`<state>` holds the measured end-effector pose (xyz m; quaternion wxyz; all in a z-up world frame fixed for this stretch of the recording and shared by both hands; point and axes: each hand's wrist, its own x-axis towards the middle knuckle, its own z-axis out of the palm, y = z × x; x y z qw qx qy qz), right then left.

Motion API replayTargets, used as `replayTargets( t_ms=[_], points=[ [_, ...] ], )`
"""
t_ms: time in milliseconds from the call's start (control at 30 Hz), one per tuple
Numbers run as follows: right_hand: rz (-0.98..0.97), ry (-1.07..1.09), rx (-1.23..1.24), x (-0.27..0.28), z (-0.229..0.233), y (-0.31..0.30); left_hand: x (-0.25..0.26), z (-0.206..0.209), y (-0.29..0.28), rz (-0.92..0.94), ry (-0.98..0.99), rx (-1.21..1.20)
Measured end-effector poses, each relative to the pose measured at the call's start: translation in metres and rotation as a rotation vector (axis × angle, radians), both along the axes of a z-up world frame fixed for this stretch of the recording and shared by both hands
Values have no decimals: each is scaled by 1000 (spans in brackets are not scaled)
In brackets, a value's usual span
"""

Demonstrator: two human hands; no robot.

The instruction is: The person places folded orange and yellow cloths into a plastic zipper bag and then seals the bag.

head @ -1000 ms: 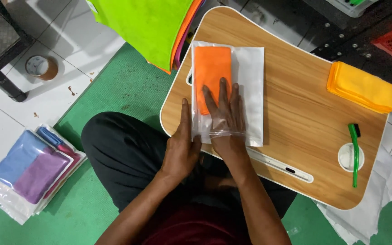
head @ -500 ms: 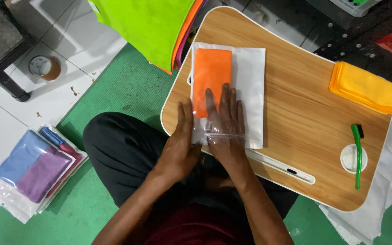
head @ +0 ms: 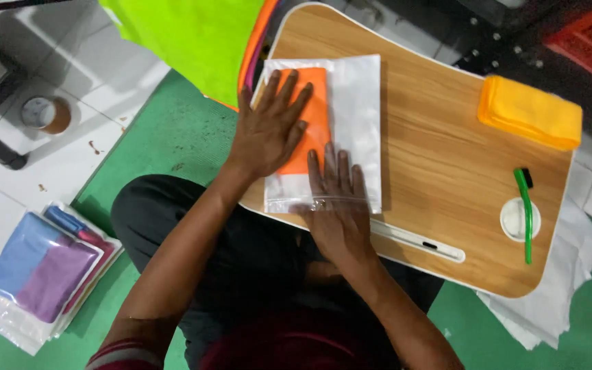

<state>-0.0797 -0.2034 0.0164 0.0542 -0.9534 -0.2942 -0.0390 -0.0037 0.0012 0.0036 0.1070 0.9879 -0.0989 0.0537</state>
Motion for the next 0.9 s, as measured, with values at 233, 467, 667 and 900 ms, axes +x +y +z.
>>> replayTargets(
  t_ms=[233,467,667,900],
  points=[
    [89,105,264,-14,26,-14,0,4,2,-40,7,-137],
    [53,136,300,-17,14,-10,-6,-1,-5,69,14,-203],
    [-6,168,310,-16,11,-5,-10,7,-5,70,-1,-224],
    [-9,215,355,-14,8,-8,-9,6,-6,101,33,-277]
  ],
)
